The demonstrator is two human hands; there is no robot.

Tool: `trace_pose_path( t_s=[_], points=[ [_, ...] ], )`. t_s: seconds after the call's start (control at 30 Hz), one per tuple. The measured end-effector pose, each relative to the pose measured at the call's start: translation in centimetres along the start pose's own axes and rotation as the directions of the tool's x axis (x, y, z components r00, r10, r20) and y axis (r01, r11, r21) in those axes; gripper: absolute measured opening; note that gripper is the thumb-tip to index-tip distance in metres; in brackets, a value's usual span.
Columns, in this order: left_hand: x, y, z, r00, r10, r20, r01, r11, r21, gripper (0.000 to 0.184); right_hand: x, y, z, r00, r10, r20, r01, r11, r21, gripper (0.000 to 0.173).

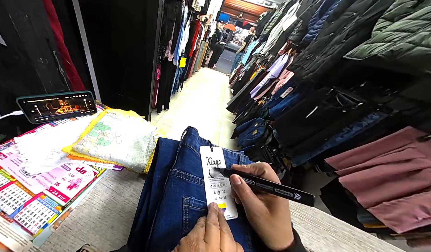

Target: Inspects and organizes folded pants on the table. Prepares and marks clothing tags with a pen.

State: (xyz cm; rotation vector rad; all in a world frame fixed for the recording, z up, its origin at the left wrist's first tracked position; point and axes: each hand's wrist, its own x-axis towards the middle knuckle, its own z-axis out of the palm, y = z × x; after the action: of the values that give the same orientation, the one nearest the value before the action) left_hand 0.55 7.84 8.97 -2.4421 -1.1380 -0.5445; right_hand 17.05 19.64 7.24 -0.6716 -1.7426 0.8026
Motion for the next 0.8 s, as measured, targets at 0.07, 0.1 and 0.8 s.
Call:
trace_pose_path(
  t_s=[0.07,0.1,0.8],
  points=[
    [-0.01,0.02,0.02,1.000,-0.007,-0.001,0.007,1.000,-0.018,0.019,-0.01,0.10,-0.01,1.000,-0.007,0.015,0.007,1.000,0.007,0.019],
    [-0.02,0.04,0.03,1.000,-0.011,0.000,0.011,1.000,-0.025,0.019,-0.03,0.11,0.00,1.000,-0.012,0.025,0.012,1.000,0.015,0.020],
    [0.04,0.08,-0.06,1.000,-0.007,0.007,0.007,1.000,0.000,0.020,-0.07,0.19,-0.26,0.997,-0.067,0.031,0.066,0.998,0.006,0.010]
  ],
)
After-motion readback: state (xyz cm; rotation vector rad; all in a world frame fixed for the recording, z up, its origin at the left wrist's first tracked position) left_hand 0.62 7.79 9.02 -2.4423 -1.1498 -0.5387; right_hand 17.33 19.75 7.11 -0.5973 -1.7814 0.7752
